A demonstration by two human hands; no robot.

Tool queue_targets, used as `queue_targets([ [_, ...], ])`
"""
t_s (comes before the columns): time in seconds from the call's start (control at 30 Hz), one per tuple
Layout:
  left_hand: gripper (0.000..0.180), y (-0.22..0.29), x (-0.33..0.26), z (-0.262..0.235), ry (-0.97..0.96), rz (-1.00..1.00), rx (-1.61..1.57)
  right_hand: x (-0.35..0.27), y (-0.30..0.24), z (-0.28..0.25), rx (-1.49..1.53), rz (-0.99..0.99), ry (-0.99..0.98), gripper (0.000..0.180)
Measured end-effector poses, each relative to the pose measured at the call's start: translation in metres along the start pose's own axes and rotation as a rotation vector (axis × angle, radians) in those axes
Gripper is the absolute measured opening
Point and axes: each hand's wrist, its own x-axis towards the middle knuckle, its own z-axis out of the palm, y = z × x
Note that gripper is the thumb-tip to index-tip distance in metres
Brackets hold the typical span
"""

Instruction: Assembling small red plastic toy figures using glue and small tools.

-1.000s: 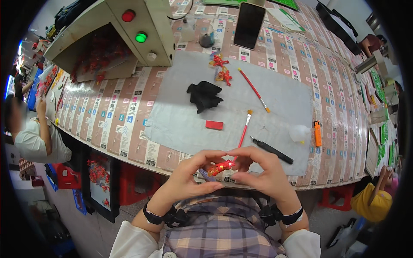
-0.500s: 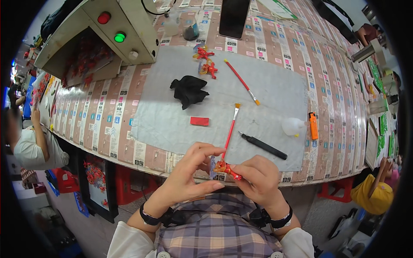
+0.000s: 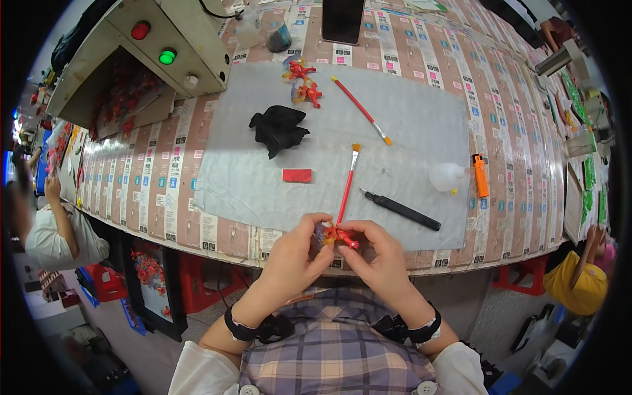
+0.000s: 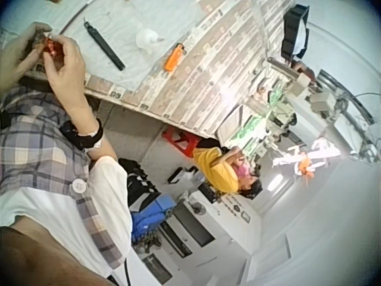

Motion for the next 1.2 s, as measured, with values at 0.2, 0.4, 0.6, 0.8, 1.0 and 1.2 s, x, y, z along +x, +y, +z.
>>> queue_targets([
  [0.2,0.030,0.002,0.005,0.000,-0.055,-0.025,0.024,-0.001,0.007,0.001,0.062,0.082,0.004,0.024],
  [0.4,0.027,0.001,0.006,0.003,-0.032,-0.037,0.025,0.002,0.010,0.003,0.155,0.126,0.029,0.020],
  [0.6,0.026,-0.002,0.006,0.005,-0.021,-0.029,0.023,0.003,0.007,0.005,0.128,0.130,0.053,0.016],
  [0.8,0.025,-0.003,0.005,0.007,0.010,0.005,0.048,0.003,0.011,0.009,0.118,0.096,0.083,0.014],
  [1.0,0.025,-0.003,0.005,0.009,0.032,0.031,0.049,0.004,0.010,0.008,0.138,0.096,0.082,0.014],
  [1.2,0.028,0.000,0.006,0.009,0.046,0.014,0.062,0.003,0.012,0.009,0.126,0.098,0.090,0.014],
])
